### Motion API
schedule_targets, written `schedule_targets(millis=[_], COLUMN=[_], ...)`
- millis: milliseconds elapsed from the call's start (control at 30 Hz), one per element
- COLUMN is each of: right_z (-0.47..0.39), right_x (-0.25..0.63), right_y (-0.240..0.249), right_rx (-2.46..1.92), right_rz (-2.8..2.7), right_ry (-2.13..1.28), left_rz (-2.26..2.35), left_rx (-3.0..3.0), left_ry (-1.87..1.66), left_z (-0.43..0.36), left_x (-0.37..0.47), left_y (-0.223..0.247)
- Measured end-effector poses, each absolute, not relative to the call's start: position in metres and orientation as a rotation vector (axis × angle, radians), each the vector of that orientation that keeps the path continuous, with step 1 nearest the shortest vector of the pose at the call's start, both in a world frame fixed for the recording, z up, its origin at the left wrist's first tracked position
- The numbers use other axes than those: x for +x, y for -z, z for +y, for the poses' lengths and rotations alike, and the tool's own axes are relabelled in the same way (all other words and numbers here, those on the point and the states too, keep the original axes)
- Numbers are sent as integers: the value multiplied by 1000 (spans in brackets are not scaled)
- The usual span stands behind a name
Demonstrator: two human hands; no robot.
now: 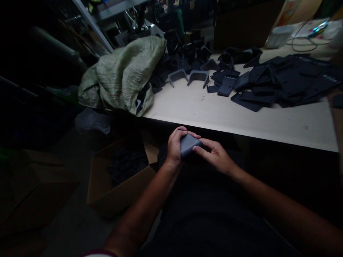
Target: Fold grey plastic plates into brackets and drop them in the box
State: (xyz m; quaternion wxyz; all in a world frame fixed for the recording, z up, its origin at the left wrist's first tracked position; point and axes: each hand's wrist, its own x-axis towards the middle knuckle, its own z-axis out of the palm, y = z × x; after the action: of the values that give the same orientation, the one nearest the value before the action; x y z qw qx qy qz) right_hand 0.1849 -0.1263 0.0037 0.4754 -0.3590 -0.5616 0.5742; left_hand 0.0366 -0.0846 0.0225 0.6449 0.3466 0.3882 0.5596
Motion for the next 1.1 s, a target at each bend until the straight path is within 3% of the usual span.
schedule_targets(millis=[267,500,733,1100], right_z=[-107,-100,-74,-63], right_x=[206,199,197,167], right_y=[14,26,24,27], right_rx=[-995,-1077,-1103,-1027], right_rz=[-1650,-1533,-1389,-1469], right_ry=[-1444,-1547,-1907,-1671], left_rz=[909,990,1100,1161], left_rx=[328,2,44,668], left_ry=[-1272,-1145,-1103,-1337], left_z=[-67,-54,-46,-47], left_x=[21,13,1,11], left_y=[-6,18,39,17])
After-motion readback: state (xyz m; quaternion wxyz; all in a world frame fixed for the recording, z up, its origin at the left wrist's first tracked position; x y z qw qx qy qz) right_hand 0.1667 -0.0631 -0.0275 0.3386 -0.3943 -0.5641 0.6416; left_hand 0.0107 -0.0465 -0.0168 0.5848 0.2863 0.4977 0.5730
